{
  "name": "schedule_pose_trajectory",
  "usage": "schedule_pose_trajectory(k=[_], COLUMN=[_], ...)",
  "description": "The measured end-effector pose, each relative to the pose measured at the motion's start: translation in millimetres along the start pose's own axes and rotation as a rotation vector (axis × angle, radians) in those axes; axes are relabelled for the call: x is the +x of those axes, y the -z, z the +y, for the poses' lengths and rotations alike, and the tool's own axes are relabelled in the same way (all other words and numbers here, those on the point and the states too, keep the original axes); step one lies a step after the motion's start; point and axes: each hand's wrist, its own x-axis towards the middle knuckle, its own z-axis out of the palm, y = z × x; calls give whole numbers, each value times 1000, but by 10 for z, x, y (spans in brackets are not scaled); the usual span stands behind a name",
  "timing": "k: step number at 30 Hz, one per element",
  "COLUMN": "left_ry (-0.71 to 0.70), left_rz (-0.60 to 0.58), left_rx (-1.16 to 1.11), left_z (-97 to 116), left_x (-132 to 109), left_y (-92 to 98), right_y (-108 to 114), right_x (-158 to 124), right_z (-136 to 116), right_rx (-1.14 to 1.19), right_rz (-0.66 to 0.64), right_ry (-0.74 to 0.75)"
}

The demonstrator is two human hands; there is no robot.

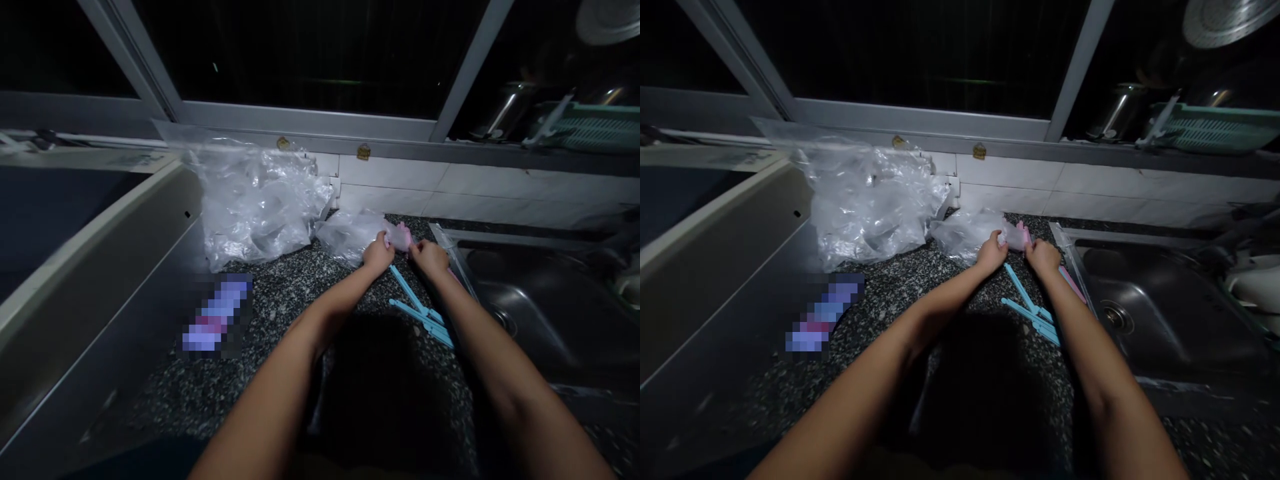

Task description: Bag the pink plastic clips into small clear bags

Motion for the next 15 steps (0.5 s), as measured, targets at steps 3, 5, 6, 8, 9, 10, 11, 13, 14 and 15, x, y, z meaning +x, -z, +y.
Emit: schedule_pose_trajectory(k=[3,5,6,8,9,10,11,13,14,15], left_ry=[-73,-135,-163,-201,-213,-219,-220,-209,-202,-196], left_rz=[5,8,10,19,27,38,52,93,118,144], left_rx=[-4,3,9,24,36,52,72,114,135,153], left_z=[-39,-90,-122,-194,-234,-276,-321,-415,-464,-514], left_x=[-93,-154,-188,-258,-293,-326,-357,-407,-425,-438], left_y=[108,216,282,438,524,615,708,900,997,1095], right_y=[55,103,130,182,205,224,238,257,264,272], right_x=[-48,-88,-111,-160,-186,-213,-239,-284,-302,-314], right_z=[-23,-67,-100,-182,-231,-284,-341,-465,-536,-614], right_rx=[-13,-18,-19,-18,-17,-15,-10,8,21,36], right_rz=[47,81,95,119,131,144,159,193,212,229], right_ry=[27,61,80,121,141,161,184,240,275,314])
